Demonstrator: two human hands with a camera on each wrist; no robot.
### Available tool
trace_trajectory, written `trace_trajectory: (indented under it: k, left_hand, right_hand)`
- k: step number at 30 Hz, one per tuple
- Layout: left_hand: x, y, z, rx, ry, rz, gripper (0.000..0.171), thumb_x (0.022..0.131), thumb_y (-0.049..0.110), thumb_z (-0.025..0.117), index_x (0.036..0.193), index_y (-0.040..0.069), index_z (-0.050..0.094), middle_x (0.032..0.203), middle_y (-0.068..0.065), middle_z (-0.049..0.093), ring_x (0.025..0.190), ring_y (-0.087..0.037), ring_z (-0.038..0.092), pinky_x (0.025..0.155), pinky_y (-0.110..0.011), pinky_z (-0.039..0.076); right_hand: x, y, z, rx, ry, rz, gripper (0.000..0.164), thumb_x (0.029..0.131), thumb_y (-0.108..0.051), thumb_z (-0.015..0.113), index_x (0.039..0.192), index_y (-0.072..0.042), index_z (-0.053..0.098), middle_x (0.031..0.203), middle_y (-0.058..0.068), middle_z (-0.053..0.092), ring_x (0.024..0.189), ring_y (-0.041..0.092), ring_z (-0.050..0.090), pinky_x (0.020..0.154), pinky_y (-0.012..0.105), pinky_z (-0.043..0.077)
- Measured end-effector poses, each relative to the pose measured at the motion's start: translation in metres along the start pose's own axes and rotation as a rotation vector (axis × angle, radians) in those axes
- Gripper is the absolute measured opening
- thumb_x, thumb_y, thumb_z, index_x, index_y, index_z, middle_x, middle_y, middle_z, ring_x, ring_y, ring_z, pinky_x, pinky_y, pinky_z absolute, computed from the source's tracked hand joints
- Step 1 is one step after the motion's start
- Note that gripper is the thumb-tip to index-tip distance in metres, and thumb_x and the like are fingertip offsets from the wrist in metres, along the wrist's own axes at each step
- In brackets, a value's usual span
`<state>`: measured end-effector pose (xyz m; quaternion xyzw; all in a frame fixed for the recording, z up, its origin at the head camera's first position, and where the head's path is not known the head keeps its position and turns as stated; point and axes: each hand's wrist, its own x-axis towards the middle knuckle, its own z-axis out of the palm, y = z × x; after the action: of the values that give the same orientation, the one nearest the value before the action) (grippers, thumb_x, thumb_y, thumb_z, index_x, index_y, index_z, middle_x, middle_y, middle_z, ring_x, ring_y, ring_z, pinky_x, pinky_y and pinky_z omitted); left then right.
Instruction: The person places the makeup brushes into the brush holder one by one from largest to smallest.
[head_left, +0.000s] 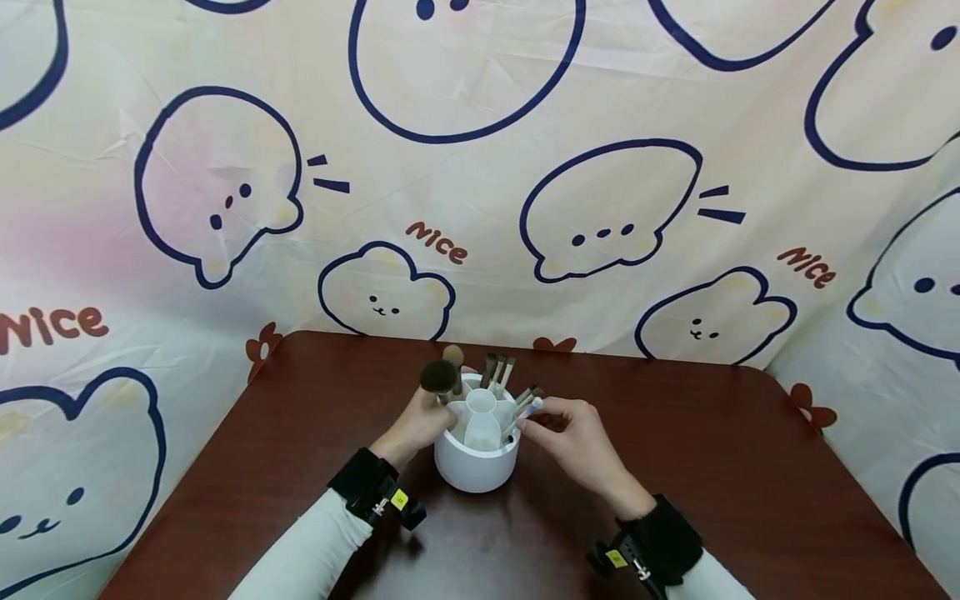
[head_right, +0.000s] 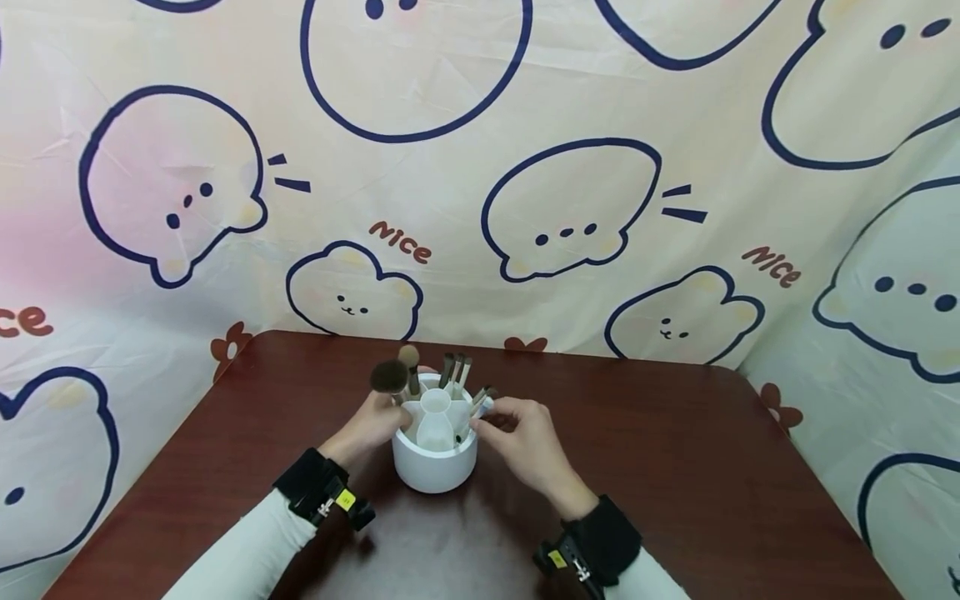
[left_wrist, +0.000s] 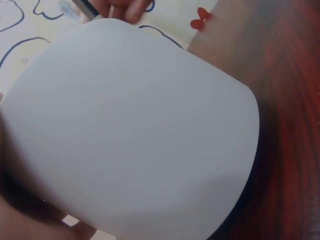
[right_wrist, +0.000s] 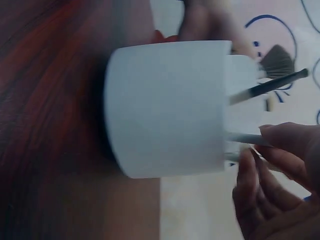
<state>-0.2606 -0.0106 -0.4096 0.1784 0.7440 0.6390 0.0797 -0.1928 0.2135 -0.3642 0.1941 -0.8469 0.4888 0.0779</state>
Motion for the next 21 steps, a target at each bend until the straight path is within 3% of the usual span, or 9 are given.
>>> trace_trajectory:
  k: [5, 9, 13, 16, 21]
  left_hand:
    - [-0.007, 0.019, 0.0, -0.006, -0.034, 0.005, 0.072, 0.062, -0.015, 0.045, 0.132, 0.002, 0.045, 0.132, -0.014, 0.045, 0.109, -0.027, 0.041, 0.087, -0.043, 0.03]
    - [-0.007, 0.021, -0.001, -0.011, -0.047, -0.008, 0.073, 0.062, -0.014, 0.047, 0.133, 0.002, 0.045, 0.134, -0.014, 0.042, 0.111, -0.027, 0.037, 0.088, -0.044, 0.028]
    - [-0.004, 0.017, -0.004, -0.058, -0.07, -0.014, 0.075, 0.066, -0.012, 0.054, 0.137, 0.009, 0.041, 0.142, -0.013, 0.034, 0.119, -0.027, 0.031, 0.097, -0.054, 0.024]
    - [-0.001, 0.008, -0.012, -0.094, -0.124, 0.003, 0.076, 0.073, -0.007, 0.062, 0.141, 0.013, 0.034, 0.145, -0.013, 0.029, 0.125, -0.027, 0.029, 0.102, -0.059, 0.02]
    - [-0.009, -0.005, -0.04, -0.051, -0.169, 0.0, 0.086, 0.079, 0.012, 0.073, 0.145, 0.024, 0.02, 0.145, -0.004, 0.029, 0.129, -0.025, 0.028, 0.103, -0.056, 0.024]
  right_hand:
    - [0.006, 0.031, 0.009, -0.076, 0.006, -0.004, 0.005, 0.081, -0.009, 0.071, 0.086, -0.011, 0.072, 0.084, 0.003, 0.063, 0.073, 0.022, 0.054, 0.056, 0.03, 0.047]
    - [0.005, 0.043, 0.007, -0.125, 0.004, 0.033, 0.005, 0.081, -0.017, 0.073, 0.086, -0.018, 0.071, 0.082, -0.003, 0.062, 0.072, 0.017, 0.053, 0.055, 0.029, 0.047]
    - [0.003, 0.039, -0.001, -0.158, -0.02, 0.045, 0.011, 0.079, -0.023, 0.075, 0.089, -0.02, 0.071, 0.083, -0.006, 0.062, 0.072, 0.016, 0.054, 0.056, 0.03, 0.048]
    - [0.002, 0.036, -0.01, -0.182, -0.042, 0.054, 0.019, 0.079, -0.026, 0.075, 0.095, -0.02, 0.069, 0.085, -0.005, 0.061, 0.073, 0.016, 0.054, 0.057, 0.031, 0.048]
    - [0.0, 0.037, -0.034, -0.225, -0.036, 0.054, 0.031, 0.082, -0.035, 0.071, 0.109, -0.022, 0.061, 0.089, -0.001, 0.058, 0.075, 0.016, 0.053, 0.06, 0.032, 0.047]
